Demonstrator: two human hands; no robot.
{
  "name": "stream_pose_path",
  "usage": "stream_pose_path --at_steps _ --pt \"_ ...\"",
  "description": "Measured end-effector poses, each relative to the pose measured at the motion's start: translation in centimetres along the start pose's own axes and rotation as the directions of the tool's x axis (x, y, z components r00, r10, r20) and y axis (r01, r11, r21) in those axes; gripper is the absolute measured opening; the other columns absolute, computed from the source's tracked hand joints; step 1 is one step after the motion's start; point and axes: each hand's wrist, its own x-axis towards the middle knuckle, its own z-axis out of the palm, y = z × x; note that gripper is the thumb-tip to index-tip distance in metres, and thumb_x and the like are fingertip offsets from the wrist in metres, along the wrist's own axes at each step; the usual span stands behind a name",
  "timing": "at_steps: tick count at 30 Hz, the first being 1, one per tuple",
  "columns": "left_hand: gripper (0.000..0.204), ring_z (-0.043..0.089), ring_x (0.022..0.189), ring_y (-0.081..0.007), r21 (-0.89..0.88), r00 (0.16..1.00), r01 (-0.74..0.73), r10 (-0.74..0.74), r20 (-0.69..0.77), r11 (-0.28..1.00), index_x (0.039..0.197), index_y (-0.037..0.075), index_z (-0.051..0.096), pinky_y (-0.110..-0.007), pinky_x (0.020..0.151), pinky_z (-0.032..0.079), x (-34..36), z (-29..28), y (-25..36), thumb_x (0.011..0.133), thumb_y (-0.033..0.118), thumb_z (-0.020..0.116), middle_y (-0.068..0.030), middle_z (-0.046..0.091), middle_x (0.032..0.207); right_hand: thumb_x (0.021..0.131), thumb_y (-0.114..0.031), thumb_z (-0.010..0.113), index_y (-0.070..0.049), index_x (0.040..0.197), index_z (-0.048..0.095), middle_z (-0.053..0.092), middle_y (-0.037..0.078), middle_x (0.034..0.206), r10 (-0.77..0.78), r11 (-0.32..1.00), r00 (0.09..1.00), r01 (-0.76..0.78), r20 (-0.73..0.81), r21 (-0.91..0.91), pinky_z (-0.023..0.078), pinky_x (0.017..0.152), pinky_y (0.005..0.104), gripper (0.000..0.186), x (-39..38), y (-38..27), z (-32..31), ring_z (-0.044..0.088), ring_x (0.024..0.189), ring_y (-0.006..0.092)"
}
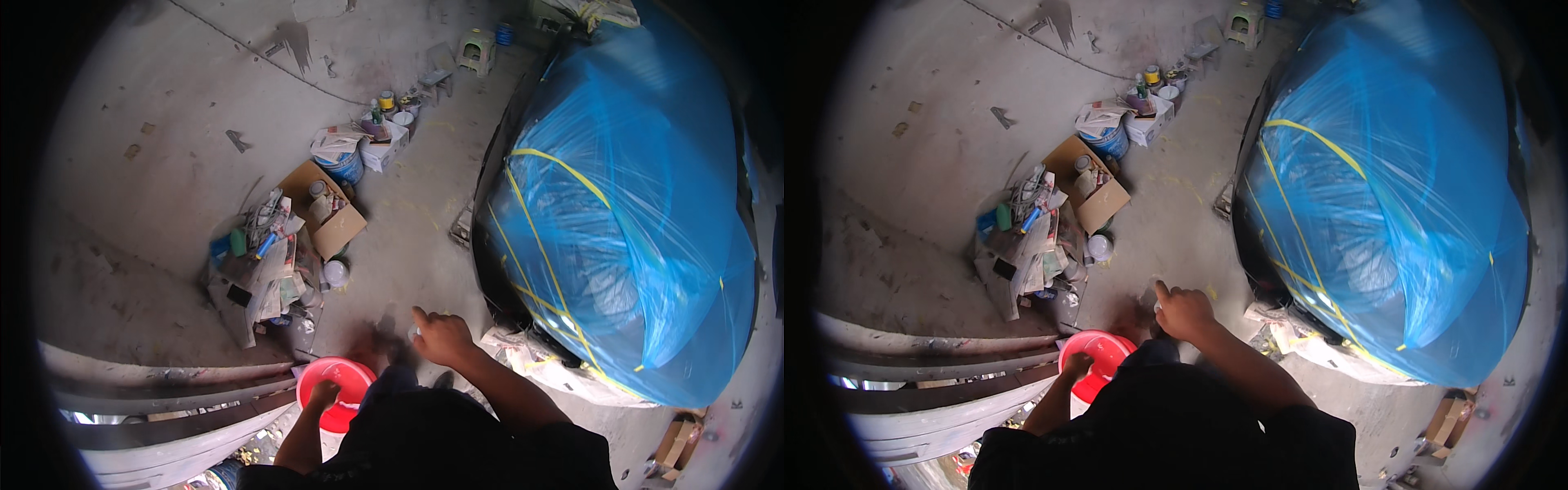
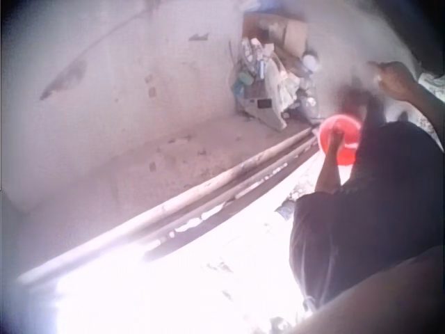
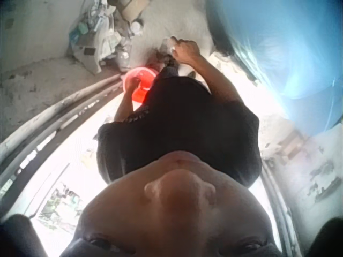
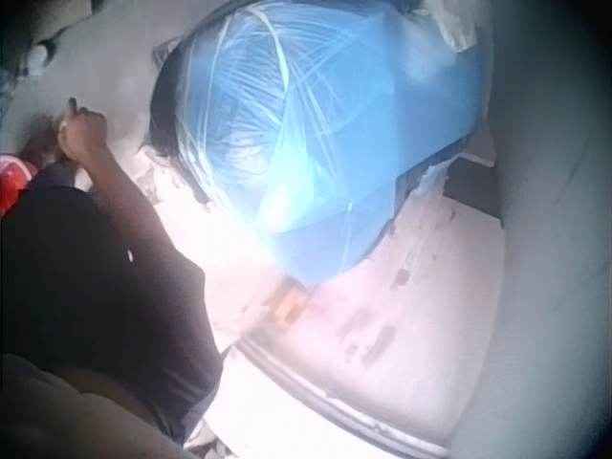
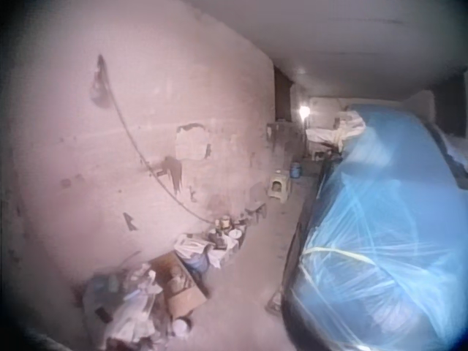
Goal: The person sands a black car hood using a sanding block while repeatedly pouring liquid from a plastic bottle onto the surface. They wipe the hood with their hand, then walk to a red bucket to refill the bottle before returning to the car.
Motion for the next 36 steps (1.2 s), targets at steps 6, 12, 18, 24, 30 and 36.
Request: stream_pose_path --at_steps 6,12,18,24,30,36 --pt "0.017 0.068 0.100 -0.0300 0.125 0.999 0.015 -0.019 0.034 0.992 0.097 0.015 0.072 -0.043 0.082 0.056 5.0 3.3 -4.1 0.083 0.018 0.063 -0.0117 0.071 0.105 0.082 -0.028 0.061 -0.003 0.125 0.050 0.067 0.017 0.081 0.100 0.995 0.989 -0.100 0.106 -0.011 0.053 0.063 0.0473 0.051 7.9 5.2 1.2 0.068 0.071 0.0330" --pt "0.024 0.068 0.089 -0.0338 -0.129 0.985 -0.010 -0.012 -0.170 0.992 0.097 0.003 0.070 -0.044 0.075 0.055 18.6 -3.0 -9.2 0.085 0.021 0.059 -0.0186 0.070 0.098 0.085 -0.032 0.058 -0.003 0.127 0.048 0.067 0.019 0.082 0.238 0.968 0.959 -0.222 0.151 -0.115 0.054 0.065 0.0487 0.052 18.6 8.9 1.7 0.068 0.072 0.0362" --pt "0.033 0.065 0.072 -0.0300 -0.683 0.939 0.107 -0.300 -0.170 0.723 0.084 -0.002 0.068 -0.042 0.069 0.050 29.3 -24.0 -6.4 0.083 0.030 0.066 -0.0189 0.067 0.076 0.087 -0.036 0.054 -0.004 0.130 0.047 0.068 0.021 0.090 0.426 0.904 0.888 -0.411 0.174 -0.119 0.055 0.071 0.0502 0.055 29.0 11.1 -3.1 0.068 0.080 0.0384" --pt "0.041 0.065 0.084 -0.0426 -0.496 0.965 -0.004 -0.126 -0.228 0.868 0.085 -0.004 0.067 -0.048 0.075 0.051 40.2 -34.0 -5.1 0.088 0.037 0.060 -0.0250 0.067 0.084 0.087 -0.040 0.056 -0.006 0.134 0.048 0.070 0.022 0.091 0.526 0.851 0.848 -0.525 0.067 -0.029 0.055 0.071 0.0505 0.058 38.9 16.8 -4.1 0.069 0.080 0.0390" --pt "0.033 0.066 0.088 -0.0394 -0.373 0.977 0.060 -0.131 -0.169 0.926 0.098 -0.002 0.065 -0.047 0.078 0.050 49.9 -37.3 -3.5 0.089 0.029 0.059 -0.0239 0.068 0.094 0.086 -0.038 0.055 -0.006 0.125 0.051 0.069 0.019 0.084 0.531 0.845 0.847 -0.530 0.007 0.062 0.053 0.066 0.0517 0.051 48.8 26.1 -3.7 0.069 0.076 0.0380" --pt "0.023 0.065 0.092 -0.0375 -0.557 0.972 0.175 -0.232 -0.033 0.812 0.101 -0.001 0.064 -0.045 0.078 0.051 57.0 -44.4 -5.9 0.090 0.017 0.054 -0.0230 0.067 0.097 0.086 -0.034 0.053 -0.001 0.124 0.050 0.069 0.021 0.092 0.563 0.810 0.811 -0.580 0.157 0.093 0.054 0.073 0.0506 0.050 57.4 33.6 -8.0 0.069 0.084 0.0383"
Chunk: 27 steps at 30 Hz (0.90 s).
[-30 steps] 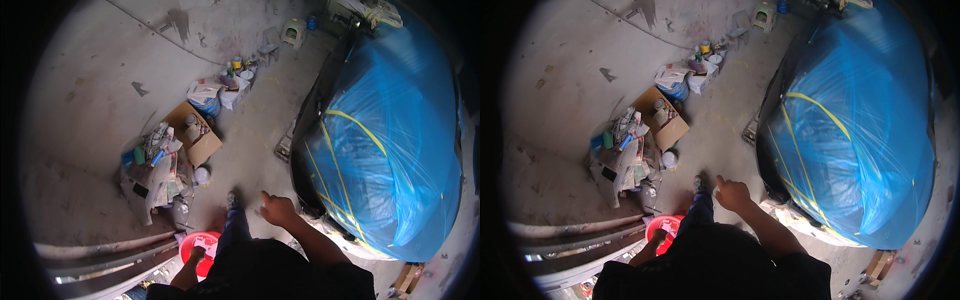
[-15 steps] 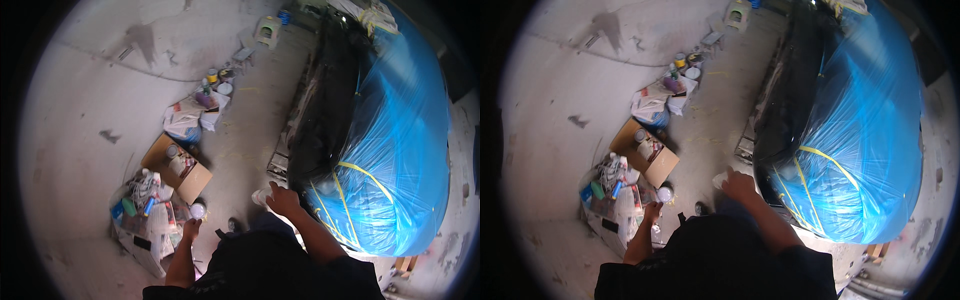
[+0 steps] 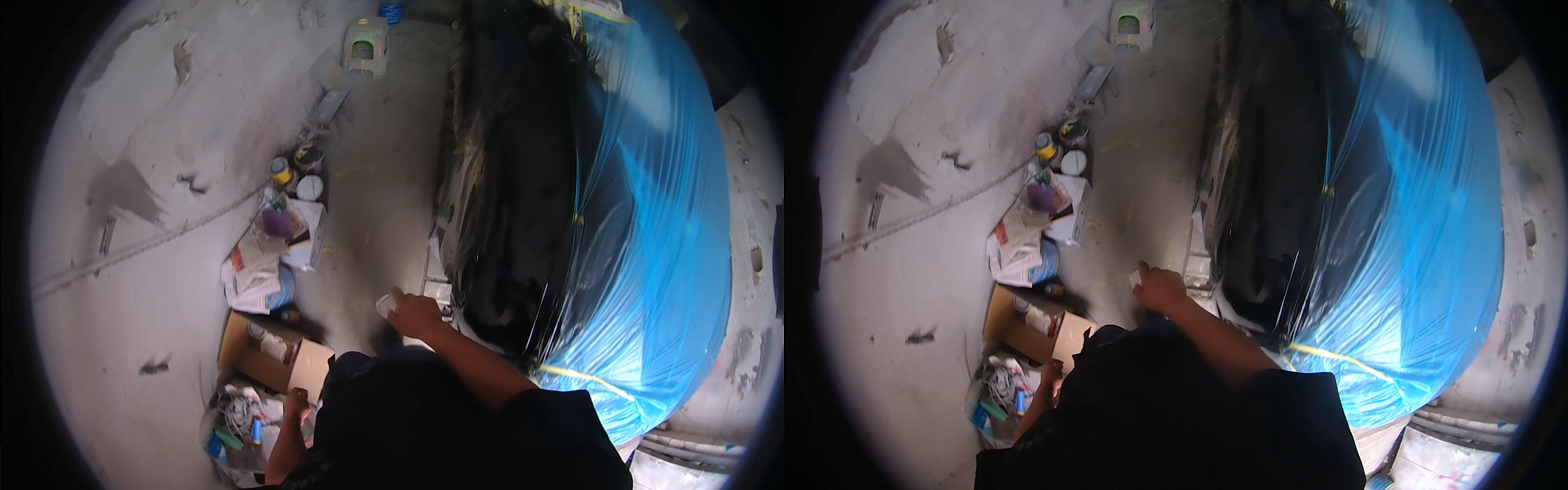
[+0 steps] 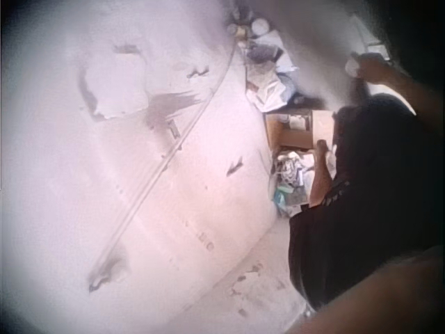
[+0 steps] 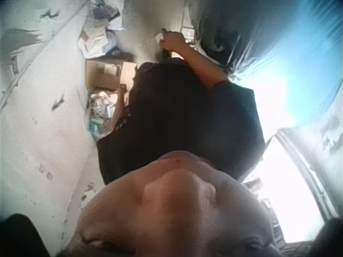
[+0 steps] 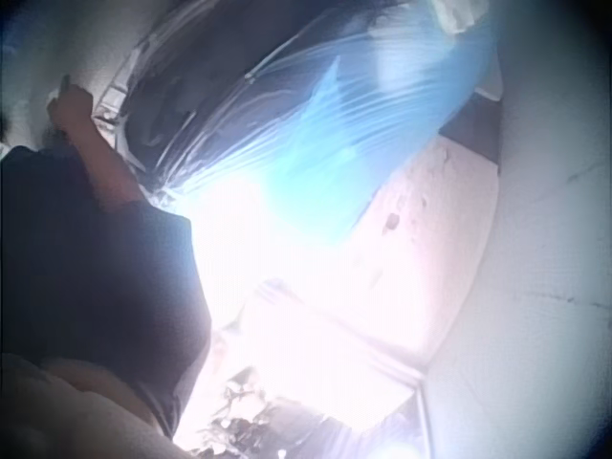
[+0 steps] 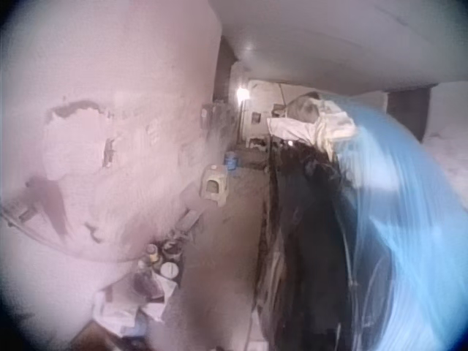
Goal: The person sands a black car hood using a sanding block while repeatedly pouring liquid from a plastic bottle onto the surface. They wipe the hood with their hand, then walk to a red bucket to refill the bottle before returning to the car.
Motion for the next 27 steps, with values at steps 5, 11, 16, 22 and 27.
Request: stream_pose_path --at_steps 5,11,16,22,27 --pt "0.022 0.062 0.059 -0.0215 0.024 0.981 -0.189 0.188 0.037 0.982 0.097 0.003 0.069 -0.035 0.049 0.051 7.0 -4.6 10.6 0.089 0.019 0.058 -0.0132 0.065 0.077 0.087 -0.036 0.053 -0.003 0.129 0.047 0.069 0.021 0.093 0.060 0.998 0.998 -0.061 -0.034 -0.017 0.052 0.074 0.0520 0.054 8.6 2.6 -2.4 0.068 0.084 0.0391" --pt "0.013 0.052 0.046 -0.0173 -0.368 0.973 0.108 -0.022 0.230 0.924 0.097 0.006 0.061 -0.031 0.041 0.046 20.5 -6.8 20.4 0.091 0.016 0.056 -0.0055 0.054 0.063 0.085 -0.036 0.056 -0.002 0.126 0.047 0.070 0.022 0.093 0.314 0.949 0.948 -0.315 0.042 0.021 0.053 0.074 0.0525 0.054 18.6 6.5 -4.7 0.069 0.087 0.0391" --pt "0.014 0.061 0.056 -0.0289 0.450 0.696 -0.706 0.654 0.296 0.547 0.086 0.001 0.066 -0.038 0.048 0.051 31.5 -11.6 27.6 0.074 0.008 0.067 -0.0177 0.065 0.088 0.086 -0.037 0.054 -0.004 0.127 0.046 0.069 0.023 0.105 0.533 0.845 0.843 -0.535 0.073 0.014 0.053 0.083 0.0511 0.053 23.7 9.3 -6.3 0.067 0.097 0.0393" --pt "0.016 0.053 0.048 -0.0172 -0.135 0.950 -0.121 0.154 0.271 0.983 0.086 0.001 0.058 -0.032 0.046 0.048 41.5 -18.5 42.7 0.092 0.013 0.049 -0.0089 0.055 0.062 0.087 -0.039 0.054 -0.005 0.129 0.044 0.067 0.023 0.111 0.685 0.713 0.718 -0.696 0.123 0.089 0.051 0.088 0.0502 0.054 29.0 10.9 -9.5 0.066 0.103 0.0388" --pt "0.021 0.057 0.048 -0.0216 0.003 0.906 -0.352 0.340 0.251 0.936 0.085 -0.001 0.057 -0.034 0.043 0.048 55.7 -17.9 47.1 0.090 0.015 0.045 -0.0129 0.058 0.063 0.086 -0.038 0.053 -0.005 0.129 0.044 0.065 0.026 0.114 0.728 0.651 0.670 -0.742 0.145 0.156 0.050 0.091 0.0510 0.055 33.0 13.3 -9.8 0.065 0.107 0.0400"
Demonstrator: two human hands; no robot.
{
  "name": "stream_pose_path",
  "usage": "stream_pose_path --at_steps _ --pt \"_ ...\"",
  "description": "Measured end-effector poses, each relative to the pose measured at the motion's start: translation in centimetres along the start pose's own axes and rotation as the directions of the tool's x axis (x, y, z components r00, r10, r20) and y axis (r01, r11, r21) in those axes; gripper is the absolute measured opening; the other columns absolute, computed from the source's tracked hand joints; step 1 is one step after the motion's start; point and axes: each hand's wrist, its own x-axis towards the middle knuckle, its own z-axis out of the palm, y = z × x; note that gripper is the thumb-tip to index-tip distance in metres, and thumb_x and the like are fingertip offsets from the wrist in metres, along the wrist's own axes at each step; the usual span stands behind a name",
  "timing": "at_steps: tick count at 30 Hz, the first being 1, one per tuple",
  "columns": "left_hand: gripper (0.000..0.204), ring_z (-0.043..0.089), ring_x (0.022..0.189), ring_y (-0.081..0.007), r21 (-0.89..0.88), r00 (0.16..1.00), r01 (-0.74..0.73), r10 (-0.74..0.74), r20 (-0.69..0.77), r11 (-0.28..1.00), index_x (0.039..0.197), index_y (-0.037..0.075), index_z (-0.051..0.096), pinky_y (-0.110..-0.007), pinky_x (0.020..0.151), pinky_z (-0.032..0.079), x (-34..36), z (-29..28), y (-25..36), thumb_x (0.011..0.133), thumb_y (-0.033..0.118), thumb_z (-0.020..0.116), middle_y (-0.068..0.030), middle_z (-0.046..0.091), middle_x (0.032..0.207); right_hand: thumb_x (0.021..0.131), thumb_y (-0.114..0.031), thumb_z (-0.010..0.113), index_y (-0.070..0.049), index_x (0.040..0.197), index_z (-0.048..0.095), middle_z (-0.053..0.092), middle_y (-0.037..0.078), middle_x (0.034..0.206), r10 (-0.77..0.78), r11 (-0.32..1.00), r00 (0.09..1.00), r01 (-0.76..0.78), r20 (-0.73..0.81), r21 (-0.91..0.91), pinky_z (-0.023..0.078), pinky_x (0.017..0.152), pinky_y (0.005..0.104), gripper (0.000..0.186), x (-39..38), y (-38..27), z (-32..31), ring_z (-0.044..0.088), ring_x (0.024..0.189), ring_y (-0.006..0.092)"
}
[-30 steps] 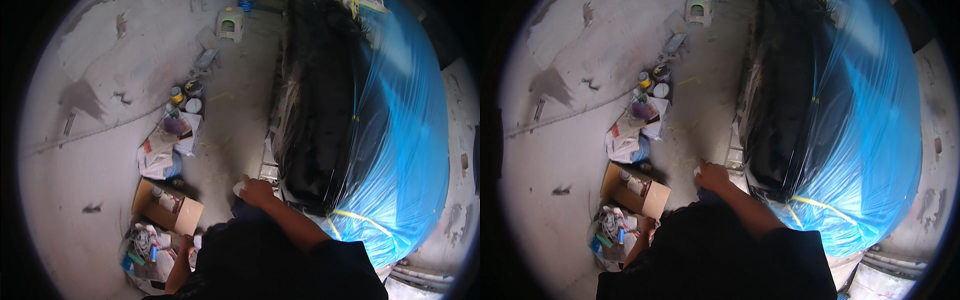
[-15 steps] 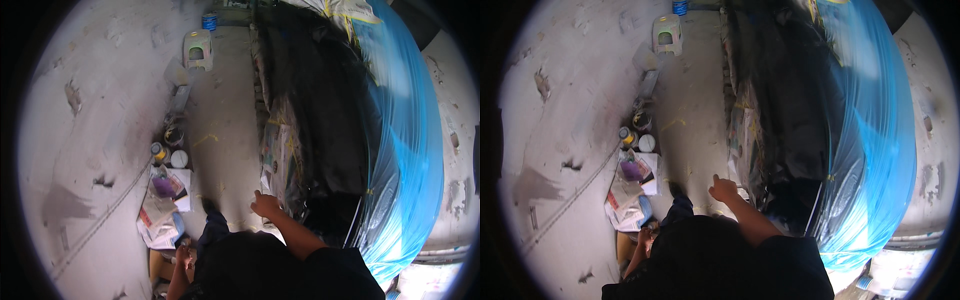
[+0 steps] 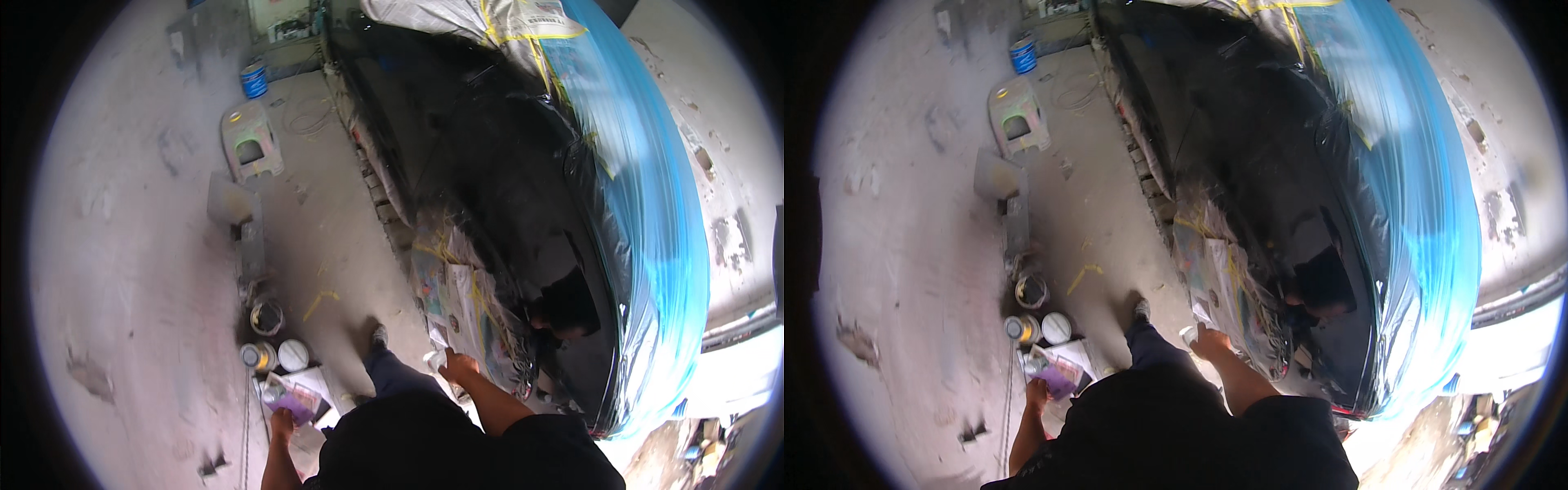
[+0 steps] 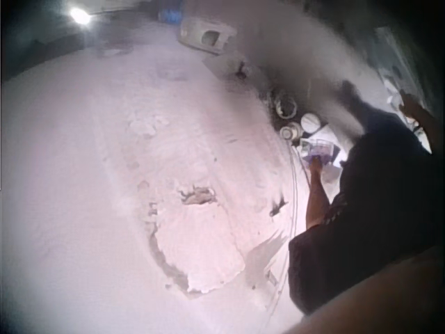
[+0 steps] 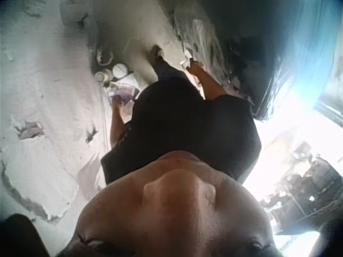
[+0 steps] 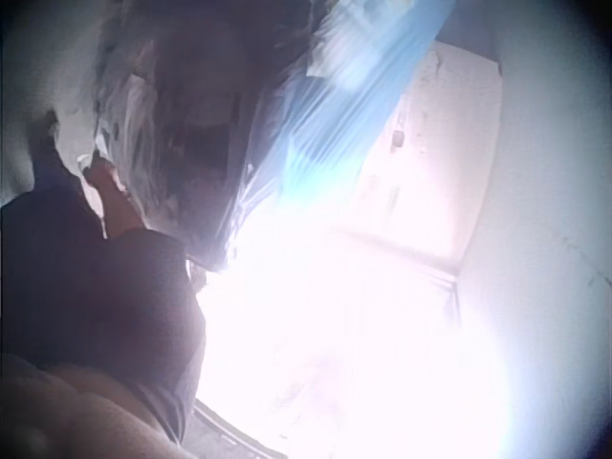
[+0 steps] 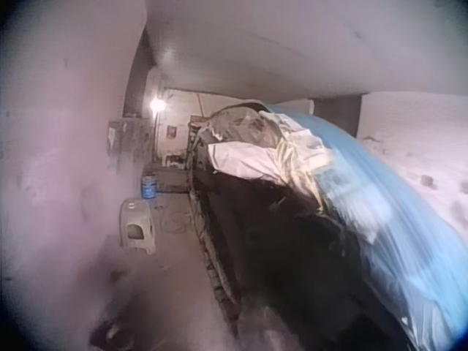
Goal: The person sands a black car hood using a sanding block while repeatedly pouring liquid from a plastic bottle onto the surface. They wipe the hood with their hand, then walk to a red bucket to refill the bottle before returning to the car.
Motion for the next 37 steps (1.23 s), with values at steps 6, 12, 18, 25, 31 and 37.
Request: stream_pose_path --at_steps 6,12,18,25,31,37 --pt "0.034 0.062 0.049 -0.0242 0.138 0.981 -0.033 0.006 0.193 0.990 0.077 -0.002 0.057 -0.038 0.051 0.052 7.3 1.8 16.1 0.092 0.026 0.046 -0.0139 0.061 0.057 0.084 -0.034 0.055 -0.004 0.124 0.049 0.066 0.024 0.113 0.177 0.970 0.973 -0.198 0.150 0.143 0.049 0.091 0.0498 0.050 3.8 -0.7 -1.2 0.065 0.107 0.0373" --pt "0.031 0.064 0.055 -0.0289 0.261 0.960 -0.173 0.103 0.262 0.950 0.078 -0.001 0.061 -0.042 0.058 0.052 17.5 1.9 26.3 0.092 0.025 0.051 -0.0156 0.063 0.058 0.083 -0.034 0.053 -0.003 0.125 0.050 0.065 0.026 0.113 0.280 0.909 0.946 -0.316 0.163 0.272 0.049 0.091 0.0492 0.053 5.8 -0.7 -3.0 0.064 0.107 0.0394" --pt "0.018 0.064 0.081 -0.0369 0.262 0.808 -0.548 0.421 0.413 0.795 0.090 0.003 0.061 -0.046 0.074 0.052 27.6 7.2 41.7 0.094 0.020 0.056 -0.0174 0.067 0.088 0.085 -0.042 0.051 -0.004 0.139 0.039 0.062 0.026 0.122 0.465 0.736 0.870 -0.483 0.164 0.475 0.047 0.097 0.0481 0.068 6.1 -1.9 -1.6 0.061 0.114 0.0394" --pt "0.048 0.052 0.124 -0.0403 -0.102 0.113 -0.970 0.775 0.622 0.223 0.138 0.002 0.049 -0.044 0.104 0.042 22.7 20.6 71.2 0.098 0.027 0.056 -0.0234 0.054 0.135 0.082 -0.038 0.058 -0.002 0.139 0.041 0.064 0.029 0.116 0.734 0.356 0.645 -0.630 0.210 0.691 0.049 0.095 0.0483 0.069 4.7 -7.0 0.1 0.062 0.110 0.0435" --pt "0.059 0.036 0.140 -0.0355 -0.332 -0.608 -0.794 0.668 0.429 -0.509 0.144 -0.001 0.040 -0.045 0.116 0.028 9.3 30.5 89.0 0.095 0.026 0.059 -0.0198 0.041 0.149 0.082 -0.038 0.060 -0.003 0.137 0.044 0.062 0.030 0.120 0.816 0.115 0.508 -0.613 0.278 0.782 0.048 0.097 0.0467 0.067 4.1 -11.6 5.7 0.060 0.114 0.0428" --pt "0.073 0.028 0.145 -0.0352 -0.090 -0.613 -0.728 0.588 0.528 -0.679 0.146 -0.002 0.037 -0.047 0.119 0.019 1.1 41.2 93.9 0.097 0.051 0.049 -0.0198 0.034 0.154 0.078 -0.035 0.061 -0.003 0.139 0.044 0.060 0.031 0.123 0.797 -0.095 0.434 -0.597 0.420 0.797 0.045 0.103 0.0454 0.070 2.8 -14.9 6.7 0.059 0.117 0.0406"
